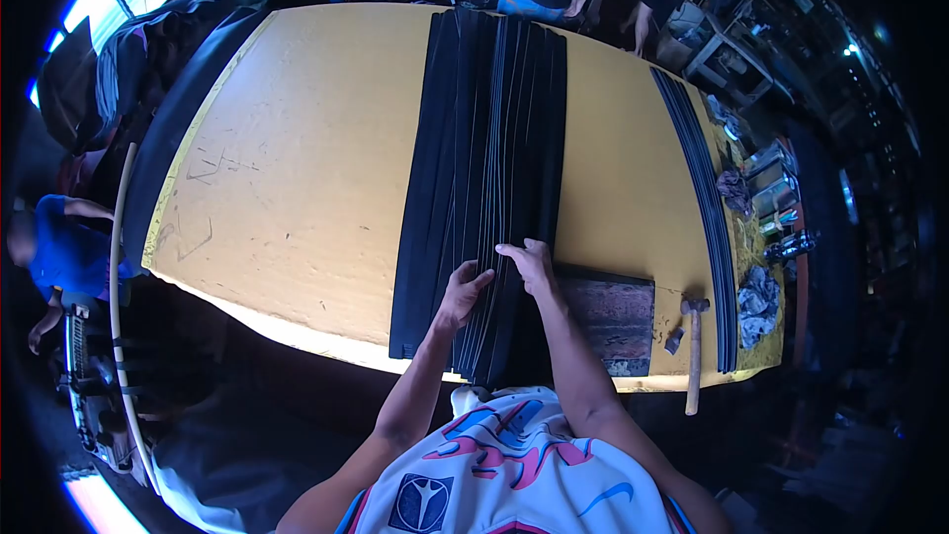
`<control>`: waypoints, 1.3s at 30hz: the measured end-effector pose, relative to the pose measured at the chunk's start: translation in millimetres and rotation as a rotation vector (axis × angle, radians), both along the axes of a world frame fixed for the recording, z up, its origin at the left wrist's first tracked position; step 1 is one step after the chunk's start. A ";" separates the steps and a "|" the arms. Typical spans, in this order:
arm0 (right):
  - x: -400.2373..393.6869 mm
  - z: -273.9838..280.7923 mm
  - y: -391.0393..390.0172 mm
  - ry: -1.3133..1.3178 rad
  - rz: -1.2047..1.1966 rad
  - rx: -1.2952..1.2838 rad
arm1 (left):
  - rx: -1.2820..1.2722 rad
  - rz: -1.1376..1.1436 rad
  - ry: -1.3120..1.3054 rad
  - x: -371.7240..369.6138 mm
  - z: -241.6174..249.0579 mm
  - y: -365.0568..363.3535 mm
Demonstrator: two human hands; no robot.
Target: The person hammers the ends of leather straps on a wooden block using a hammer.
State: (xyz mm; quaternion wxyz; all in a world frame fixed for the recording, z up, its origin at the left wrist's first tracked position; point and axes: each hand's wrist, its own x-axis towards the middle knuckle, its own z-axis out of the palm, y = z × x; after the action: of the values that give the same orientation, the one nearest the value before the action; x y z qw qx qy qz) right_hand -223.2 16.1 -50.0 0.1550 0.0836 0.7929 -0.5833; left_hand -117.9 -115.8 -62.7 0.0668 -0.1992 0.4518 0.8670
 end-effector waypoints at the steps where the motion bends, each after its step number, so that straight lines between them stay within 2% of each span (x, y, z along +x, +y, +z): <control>1: 0.8 1.4 -1.1 0.005 -0.019 -0.070 | -0.003 -0.002 0.005 -0.2 -0.3 -0.2; 5: 1.4 13.6 1.4 -0.073 0.009 -0.089 | -0.002 0.006 -0.019 0.6 4.4 0.5; 7: 0.1 15.9 3.0 -0.066 0.035 0.034 | 0.059 0.036 -0.036 -0.1 -1.2 1.0; 10: 2.7 9.1 -4.6 -0.043 0.000 -0.011 | 0.128 0.015 -0.016 -0.2 -4.8 -0.8; 11: 5.7 14.9 -8.3 -0.041 -0.003 -0.010 | 0.128 0.012 -0.014 -0.1 -0.6 -0.1; 13: 12.8 34.7 -16.2 -0.071 0.004 0.145 | 0.120 0.007 -0.002 -0.1 12.2 1.4; 17: 6.8 29.0 -18.8 -0.146 0.075 0.171 | 0.122 -0.022 0.024 -0.8 9.0 -0.9; 21: 10.4 33.9 -18.2 -0.097 0.026 0.154 | 0.097 -0.015 0.005 0.7 2.5 -5.7; 23: 9.8 35.9 -16.1 -0.104 0.033 0.062 | -0.020 0.014 -0.002 -1.6 -3.1 -5.1; 27: 12.5 47.1 -10.8 -0.084 -0.109 -0.161 | -0.241 0.035 0.021 -7.7 -30.0 -5.7; 29: 8.8 57.0 0.4 -0.243 0.026 -0.593 | -0.290 0.017 0.030 -8.8 -30.0 -5.4; 31: -3.8 40.5 3.0 -0.169 0.020 -0.555 | -0.603 0.074 0.070 -9.9 -20.5 -2.8; 32: 1.9 69.9 3.1 -0.112 -0.039 -0.480 | -0.737 0.134 0.077 -14.4 -22.0 -0.8; 33: 8.3 102.6 2.6 -0.059 -0.097 -0.400 | -0.743 0.124 0.096 -20.2 -8.5 4.8; 35: -13.8 77.8 13.1 0.134 0.132 -0.226 | -0.826 0.380 0.171 -28.7 21.5 18.9; 36: 5.9 142.7 18.2 0.191 0.147 -0.075 | -0.681 0.273 0.164 -37.4 37.3 20.3; 37: 7.2 153.5 24.4 0.206 0.128 -0.081 | -0.526 0.139 0.126 -51.7 48.6 20.1; 39: 10.1 172.7 39.7 0.115 0.256 0.093 | 0.165 0.045 -0.051 -80.0 83.0 33.9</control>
State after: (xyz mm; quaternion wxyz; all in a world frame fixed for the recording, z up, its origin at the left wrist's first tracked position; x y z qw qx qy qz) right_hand -213.2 55.8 122.7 0.1785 -0.0446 0.8308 -0.5253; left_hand -197.9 -81.8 20.3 0.0749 -0.2254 0.3724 0.8971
